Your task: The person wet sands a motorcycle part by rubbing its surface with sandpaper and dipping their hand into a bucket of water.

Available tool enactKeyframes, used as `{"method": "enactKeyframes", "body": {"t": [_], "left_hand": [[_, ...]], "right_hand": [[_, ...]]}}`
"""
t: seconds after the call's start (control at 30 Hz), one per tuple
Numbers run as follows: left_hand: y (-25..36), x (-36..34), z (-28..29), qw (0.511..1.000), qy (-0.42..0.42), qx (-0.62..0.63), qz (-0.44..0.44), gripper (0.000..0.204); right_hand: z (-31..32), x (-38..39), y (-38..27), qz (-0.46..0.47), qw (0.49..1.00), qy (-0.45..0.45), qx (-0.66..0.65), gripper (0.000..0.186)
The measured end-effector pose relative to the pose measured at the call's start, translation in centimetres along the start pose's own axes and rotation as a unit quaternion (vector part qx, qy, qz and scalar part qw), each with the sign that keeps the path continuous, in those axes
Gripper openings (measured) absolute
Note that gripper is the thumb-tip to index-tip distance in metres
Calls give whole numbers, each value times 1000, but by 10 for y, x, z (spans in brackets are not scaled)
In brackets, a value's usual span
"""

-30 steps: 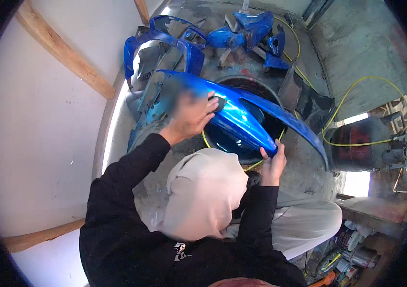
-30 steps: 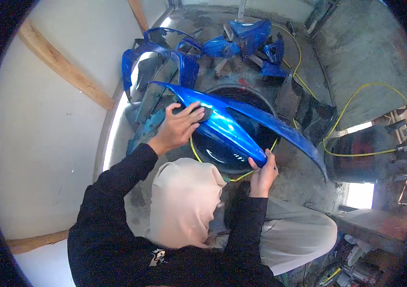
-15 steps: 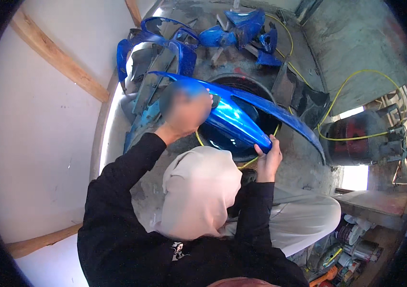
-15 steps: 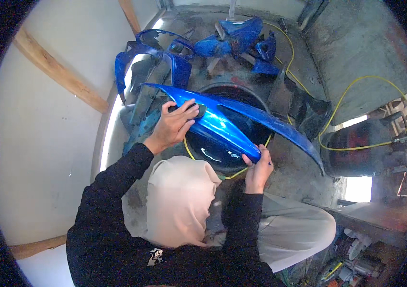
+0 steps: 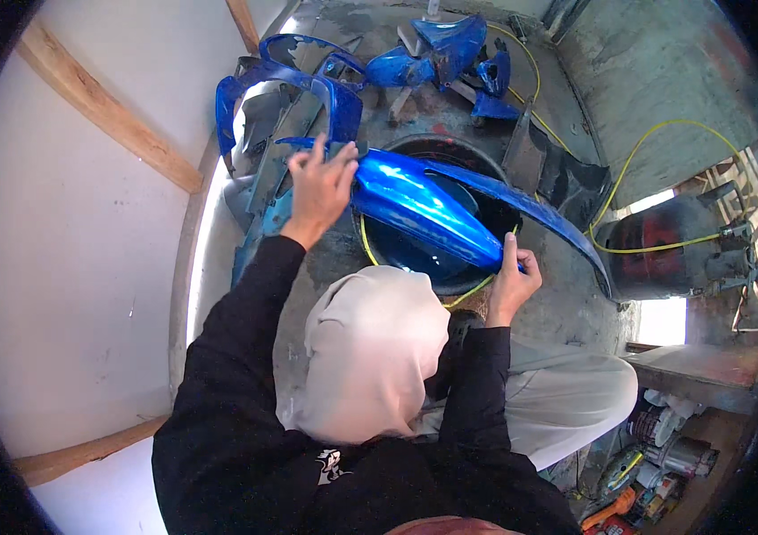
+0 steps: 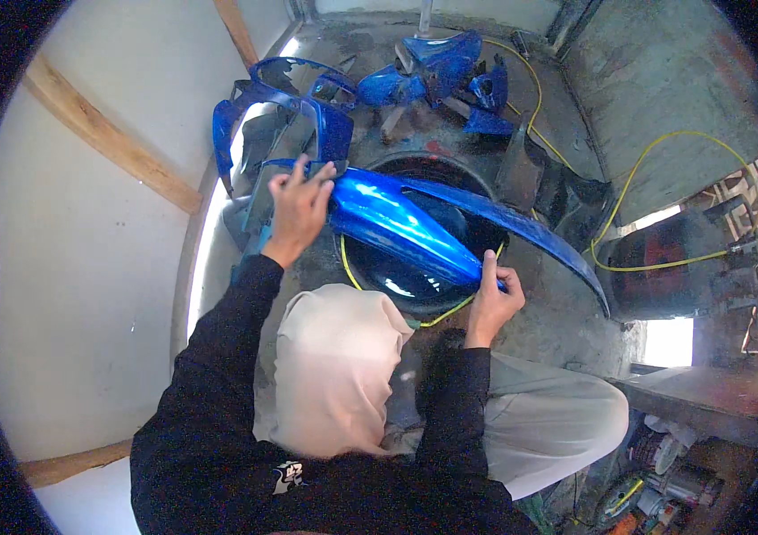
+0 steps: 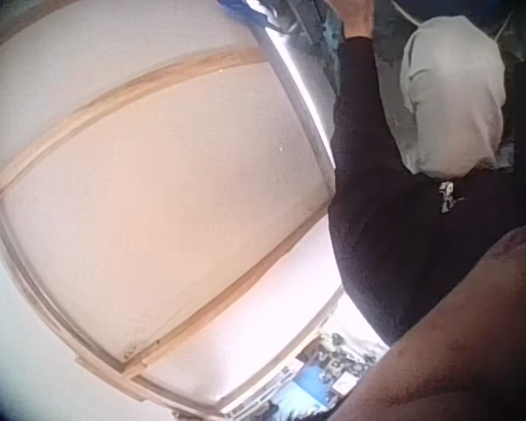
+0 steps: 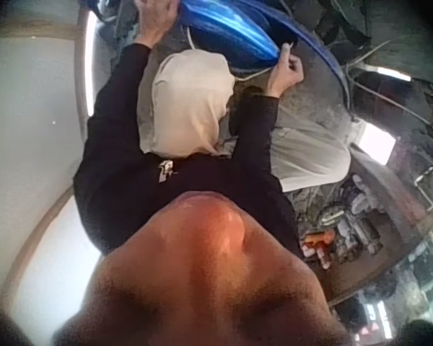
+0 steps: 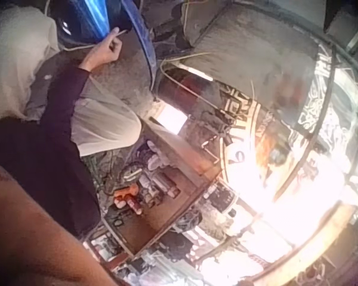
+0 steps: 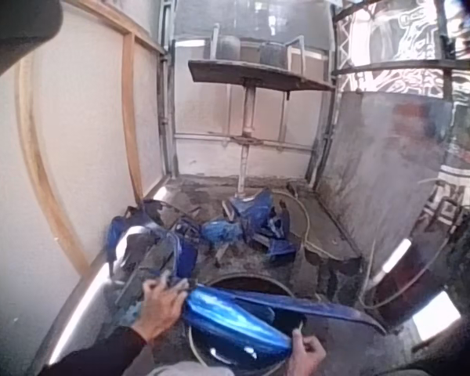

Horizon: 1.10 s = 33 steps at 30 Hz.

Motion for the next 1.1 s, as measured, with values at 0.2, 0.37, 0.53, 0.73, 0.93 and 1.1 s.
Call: {"method": "enactKeyframes", "body": {"t": [0.2,0.37,0.53,0.73,0.93,1.1], "left_hand": [[4,4,4,997,-42,44,-57,30],[7,6,5,972,-59,103,-201,27],[-1,0,1,996,6,13,83,29],[-2,-3,-1,999,-12,-31,-41,26],[2,-1,4,984,-46,44,-164,27],[4,-3,6,993,-20,-41,-111,29]], "right_hand": [[-4,4,13,29,999,24,9,42],[-5,6,19,29,999,39,14,43],[-3,7,22,20,999,31,13,43],[-5,6,25,12,1000,20,-1,42],[-4,5,25,18,1000,18,7,41],[-5,5,24,8,1000,15,-3,40]]}}
Point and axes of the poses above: each hand's wrist, its own x-axis away from the middle knuckle, its own z-axis out of the back of the hand, y = z × x, the point moved 1 cm from there along -x, towards the middle knuckle, and after that the axes turned 12 degrees about z, right-handed, at the moved point
